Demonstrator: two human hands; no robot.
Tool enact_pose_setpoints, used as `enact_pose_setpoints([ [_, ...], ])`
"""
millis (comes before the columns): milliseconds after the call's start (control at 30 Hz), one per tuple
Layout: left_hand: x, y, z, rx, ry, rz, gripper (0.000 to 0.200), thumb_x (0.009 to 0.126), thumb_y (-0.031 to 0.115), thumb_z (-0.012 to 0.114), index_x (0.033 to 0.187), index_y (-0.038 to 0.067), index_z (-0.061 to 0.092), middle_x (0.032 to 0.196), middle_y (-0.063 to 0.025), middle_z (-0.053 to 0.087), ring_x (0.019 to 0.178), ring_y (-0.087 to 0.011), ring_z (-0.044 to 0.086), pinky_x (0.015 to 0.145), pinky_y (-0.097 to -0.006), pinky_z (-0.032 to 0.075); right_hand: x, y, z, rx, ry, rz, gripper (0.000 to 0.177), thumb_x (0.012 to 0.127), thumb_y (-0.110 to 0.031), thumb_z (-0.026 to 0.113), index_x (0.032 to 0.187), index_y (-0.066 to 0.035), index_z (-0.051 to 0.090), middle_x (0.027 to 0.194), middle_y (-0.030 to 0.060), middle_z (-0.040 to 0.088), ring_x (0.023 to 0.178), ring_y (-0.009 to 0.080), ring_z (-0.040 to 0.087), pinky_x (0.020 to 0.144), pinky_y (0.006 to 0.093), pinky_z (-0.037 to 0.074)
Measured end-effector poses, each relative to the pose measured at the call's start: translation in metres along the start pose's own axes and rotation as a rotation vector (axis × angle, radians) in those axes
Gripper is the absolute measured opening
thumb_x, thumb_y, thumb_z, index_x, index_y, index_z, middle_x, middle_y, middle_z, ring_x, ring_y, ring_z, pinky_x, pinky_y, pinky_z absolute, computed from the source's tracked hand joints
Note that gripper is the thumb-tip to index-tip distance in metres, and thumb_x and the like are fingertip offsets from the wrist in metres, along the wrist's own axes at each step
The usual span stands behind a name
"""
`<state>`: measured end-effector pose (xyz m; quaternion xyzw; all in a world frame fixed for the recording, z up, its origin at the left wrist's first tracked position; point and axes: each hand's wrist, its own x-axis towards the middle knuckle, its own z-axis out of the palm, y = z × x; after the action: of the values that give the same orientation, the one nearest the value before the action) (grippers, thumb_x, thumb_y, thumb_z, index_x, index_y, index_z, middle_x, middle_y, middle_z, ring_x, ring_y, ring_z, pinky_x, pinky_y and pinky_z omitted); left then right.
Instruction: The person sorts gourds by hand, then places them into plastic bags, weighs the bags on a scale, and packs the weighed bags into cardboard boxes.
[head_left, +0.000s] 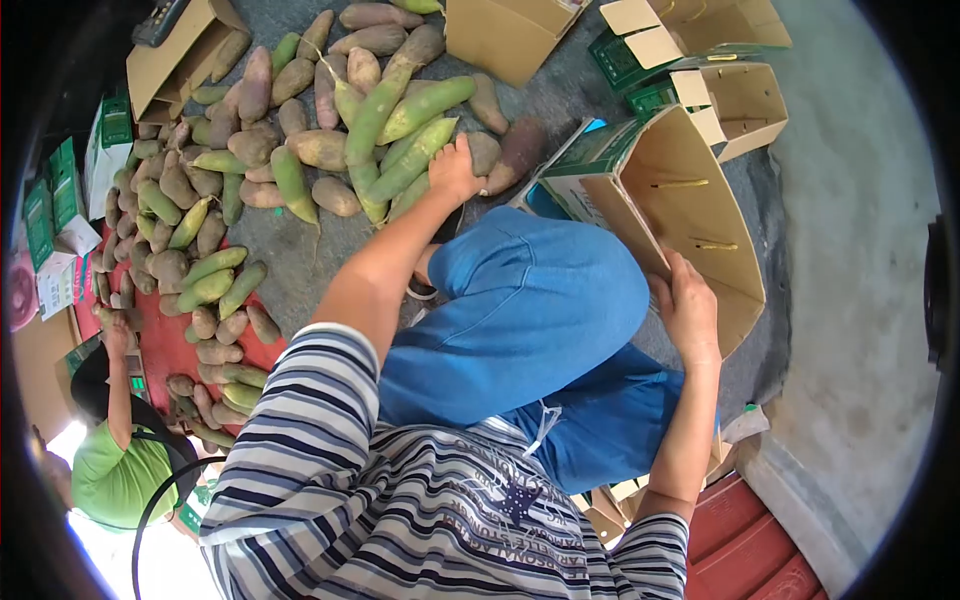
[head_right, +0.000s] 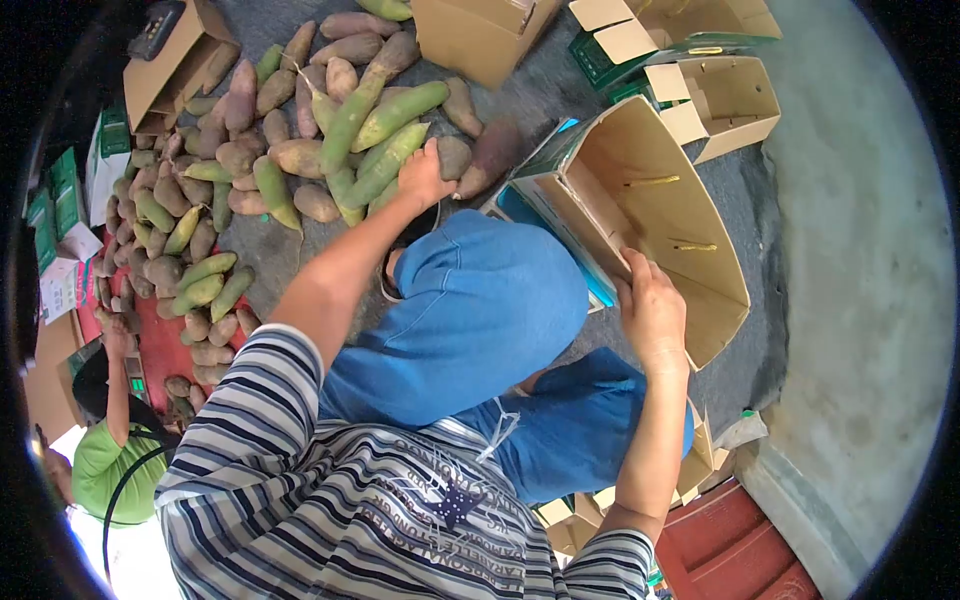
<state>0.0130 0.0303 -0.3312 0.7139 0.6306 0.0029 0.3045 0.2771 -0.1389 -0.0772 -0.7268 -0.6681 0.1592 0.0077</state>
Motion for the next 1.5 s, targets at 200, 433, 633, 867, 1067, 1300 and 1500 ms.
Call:
enact_pose_setpoints([
  [200, -0.04, -0.011, -0.088, -0.562, 0.497, 0.223, 0.089, 0.063, 0.034, 0.079, 0.13, -0.004, 0.037, 0.122, -0.0242, 0.049, 0.115, -0.0338, 0.049, 0.1, -0.0391, 0.037, 0.003, 0.002, 0.002, 0.023, 0.008, 0.004, 0.027, 0.084, -0.011, 0.059, 0.11, -0.006, 0.053, 0.099, 0.0173, 0.062, 0.091, 0.0361, 0.059, 0.076, 0.0436, 0.047],
  [433, -0.01, -0.133, -0.172, 0.058, 0.657, -0.128, 0.078, 0.067, 0.033, 0.075, 0.128, -0.001, 0.041, 0.119, -0.0234, 0.053, 0.111, -0.0364, 0.05, 0.095, -0.0417, 0.041, 0.002, 0.003, 0.002, 0.044, -0.005, 0.024, 0.029, 0.084, -0.012, 0.06, 0.111, -0.005, 0.054, 0.101, 0.0173, 0.061, 0.092, 0.0366, 0.059, 0.076, 0.0425, 0.047],
  [633, -0.013, -0.086, -0.139, 0.167, 0.651, 0.27, 0.049, 0.079, 0.025, 0.063, 0.118, -0.001, 0.05, 0.113, -0.02, 0.055, 0.105, -0.0379, 0.053, 0.088, -0.0443, 0.044, 0.002, 0.001, 0.003, 0.038, 0.016, 0.034, 0.03, 0.083, -0.01, 0.059, 0.112, -0.007, 0.054, 0.098, 0.0174, 0.061, 0.092, 0.0363, 0.059, 0.077, 0.0434, 0.047],
  [867, 0.009, 0.01, 0.02, -0.092, -0.104, 0.136, 0.058, 0.074, 0.029, 0.069, 0.115, -0.003, 0.045, 0.11, -0.0241, 0.056, 0.104, -0.0375, 0.056, 0.087, -0.0431, 0.046, 0.002, -0.001, 0.001, 0.042, -0.038, 0.052, 0.029, 0.084, -0.009, 0.058, 0.112, -0.007, 0.054, 0.101, 0.0175, 0.061, 0.093, 0.0363, 0.059, 0.077, 0.0434, 0.048],
  [1067, 0.027, 0.009, 0.061, -0.229, -0.262, -0.05, 0.079, 0.07, 0.034, 0.073, 0.126, -0.006, 0.034, 0.116, -0.0269, 0.055, 0.108, -0.0382, 0.055, 0.091, -0.0419, 0.045, 0.004, -0.003, 0.0, 0.097, -0.039, 0.055, 0.027, 0.084, -0.008, 0.057, 0.111, -0.007, 0.054, 0.102, 0.0169, 0.061, 0.092, 0.0361, 0.059, 0.076, 0.0433, 0.047],
  [1300, 0.048, -0.007, 0.04, -1.018, -0.494, -0.244, 0.051, 0.076, 0.043, 0.069, 0.105, 0.004, 0.056, 0.089, -0.0052, 0.06, 0.079, -0.0168, 0.058, 0.07, -0.0295, 0.048, 0.007, -0.003, -0.002, 0.113, -0.036, 0.047, 0.027, 0.084, -0.006, 0.057, 0.11, -0.007, 0.054, 0.1, 0.0168, 0.061, 0.093, 0.0363, 0.058, 0.076, 0.0437, 0.047],
  [1500, -0.053, -0.037, -0.073, -1.427, -0.331, -0.224, 0.055, 0.08, 0.047, 0.065, 0.113, 0.005, 0.054, 0.102, -0.0064, 0.059, 0.09, -0.0167, 0.057, 0.076, -0.0331, 0.048, 0.003, 0.001, 0.0, 0.1, -0.023, 0.024, 0.027, 0.083, -0.006, 0.057, 0.11, -0.006, 0.054, 0.098, 0.0174, 0.06, 0.092, 0.037, 0.058, 0.076, 0.044, 0.047],
])
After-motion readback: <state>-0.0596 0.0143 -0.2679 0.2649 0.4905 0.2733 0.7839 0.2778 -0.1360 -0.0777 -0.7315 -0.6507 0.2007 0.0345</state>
